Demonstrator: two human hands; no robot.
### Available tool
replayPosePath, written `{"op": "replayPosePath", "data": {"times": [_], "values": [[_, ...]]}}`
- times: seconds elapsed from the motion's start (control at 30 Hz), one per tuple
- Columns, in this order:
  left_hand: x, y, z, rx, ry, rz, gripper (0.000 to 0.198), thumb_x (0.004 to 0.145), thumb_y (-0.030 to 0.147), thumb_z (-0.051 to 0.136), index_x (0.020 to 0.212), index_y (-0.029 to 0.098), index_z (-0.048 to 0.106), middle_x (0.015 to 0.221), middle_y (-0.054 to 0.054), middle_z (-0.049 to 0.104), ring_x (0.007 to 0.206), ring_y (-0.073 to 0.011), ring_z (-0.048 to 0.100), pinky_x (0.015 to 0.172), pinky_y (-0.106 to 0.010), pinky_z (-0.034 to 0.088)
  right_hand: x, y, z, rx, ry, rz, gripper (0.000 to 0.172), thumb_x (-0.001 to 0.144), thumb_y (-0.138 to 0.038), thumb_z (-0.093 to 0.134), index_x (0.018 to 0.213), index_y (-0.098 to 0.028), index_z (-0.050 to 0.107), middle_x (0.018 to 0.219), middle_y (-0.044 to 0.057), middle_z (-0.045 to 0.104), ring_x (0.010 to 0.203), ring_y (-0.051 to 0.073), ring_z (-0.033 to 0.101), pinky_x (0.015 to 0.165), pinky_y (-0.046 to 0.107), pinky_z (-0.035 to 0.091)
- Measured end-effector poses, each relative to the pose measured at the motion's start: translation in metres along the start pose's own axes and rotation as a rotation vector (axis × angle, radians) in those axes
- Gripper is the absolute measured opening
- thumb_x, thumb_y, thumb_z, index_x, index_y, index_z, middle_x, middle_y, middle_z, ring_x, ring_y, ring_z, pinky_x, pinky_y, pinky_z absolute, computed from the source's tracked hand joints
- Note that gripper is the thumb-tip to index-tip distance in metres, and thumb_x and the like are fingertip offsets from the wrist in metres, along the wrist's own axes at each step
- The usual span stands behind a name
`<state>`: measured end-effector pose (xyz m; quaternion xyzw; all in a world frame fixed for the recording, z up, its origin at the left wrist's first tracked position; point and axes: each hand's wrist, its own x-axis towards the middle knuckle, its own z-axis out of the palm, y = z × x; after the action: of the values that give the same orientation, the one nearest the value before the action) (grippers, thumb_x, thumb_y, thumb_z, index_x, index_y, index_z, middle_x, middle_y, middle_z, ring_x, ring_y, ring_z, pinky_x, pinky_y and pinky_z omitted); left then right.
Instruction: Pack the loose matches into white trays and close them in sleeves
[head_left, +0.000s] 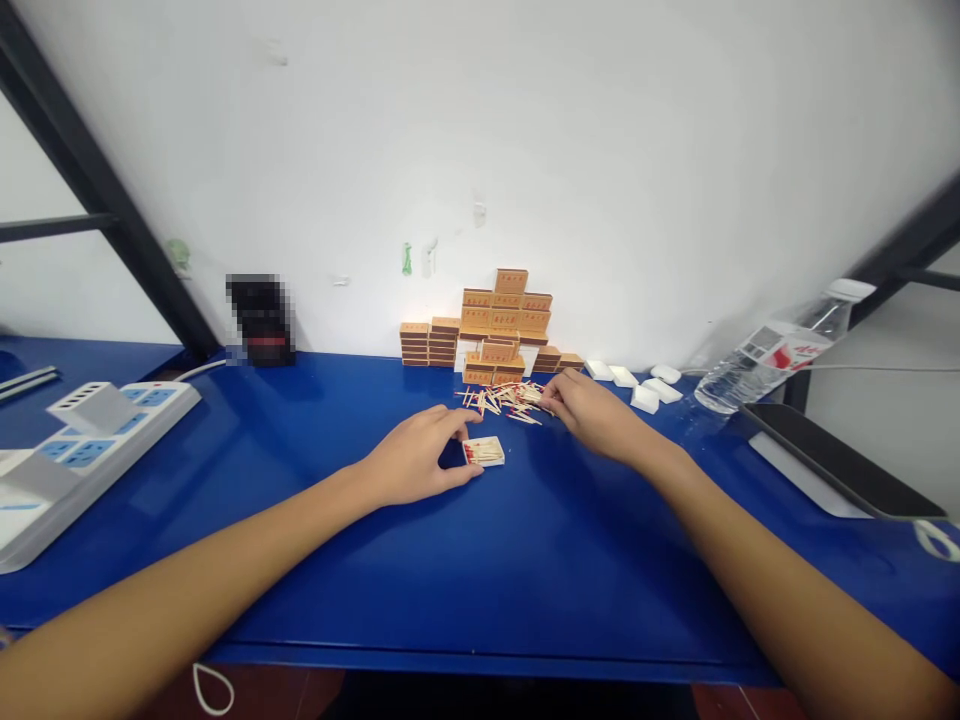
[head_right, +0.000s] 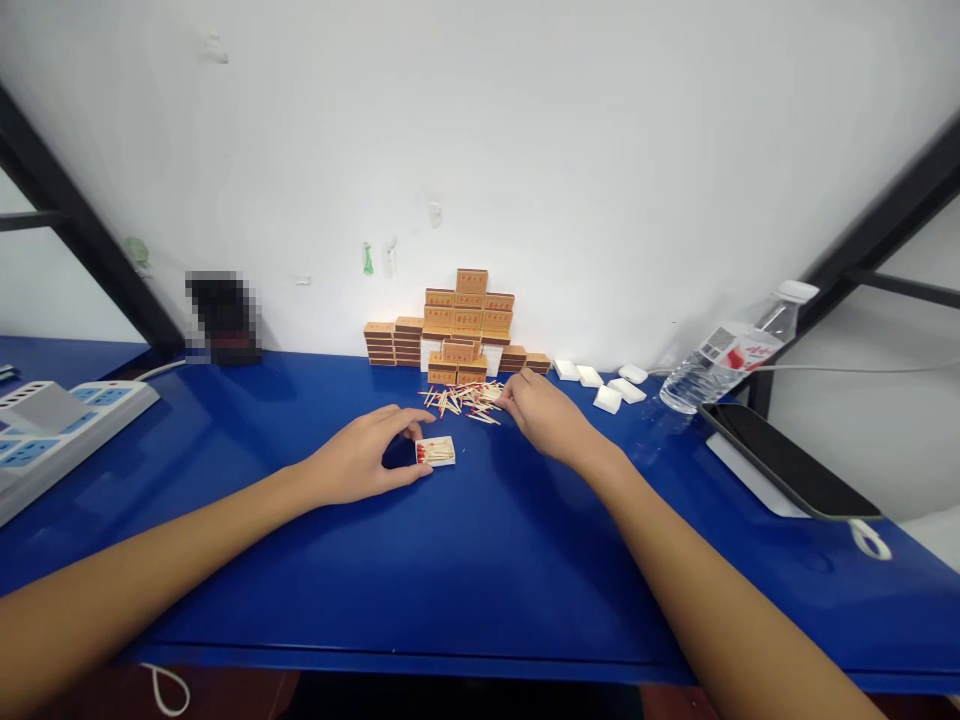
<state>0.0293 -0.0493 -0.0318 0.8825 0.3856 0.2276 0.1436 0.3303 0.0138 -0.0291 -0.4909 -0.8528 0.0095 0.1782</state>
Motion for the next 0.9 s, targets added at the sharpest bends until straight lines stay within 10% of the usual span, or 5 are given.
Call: {"op": "replayPosePath", "data": {"times": [0.9], "values": [[0.003,-0.005,0.002,-0.067,0.06,-0.008,0.054,0.088,0.039,0.078,0.136,0.025,0.056,0.111,-0.003,0.074,0.108,-0.0255,0.066,0.097,-0.044,0.053,-0.013,-0.07,-0.004,0.196,-0.165,-0.197,0.01,0.105,-0.029,0.054,0.1,-0.021,0.058,0.102,0.008,0.066,0.092,0.022,0.06,0.08,0.034,0.046]]}}
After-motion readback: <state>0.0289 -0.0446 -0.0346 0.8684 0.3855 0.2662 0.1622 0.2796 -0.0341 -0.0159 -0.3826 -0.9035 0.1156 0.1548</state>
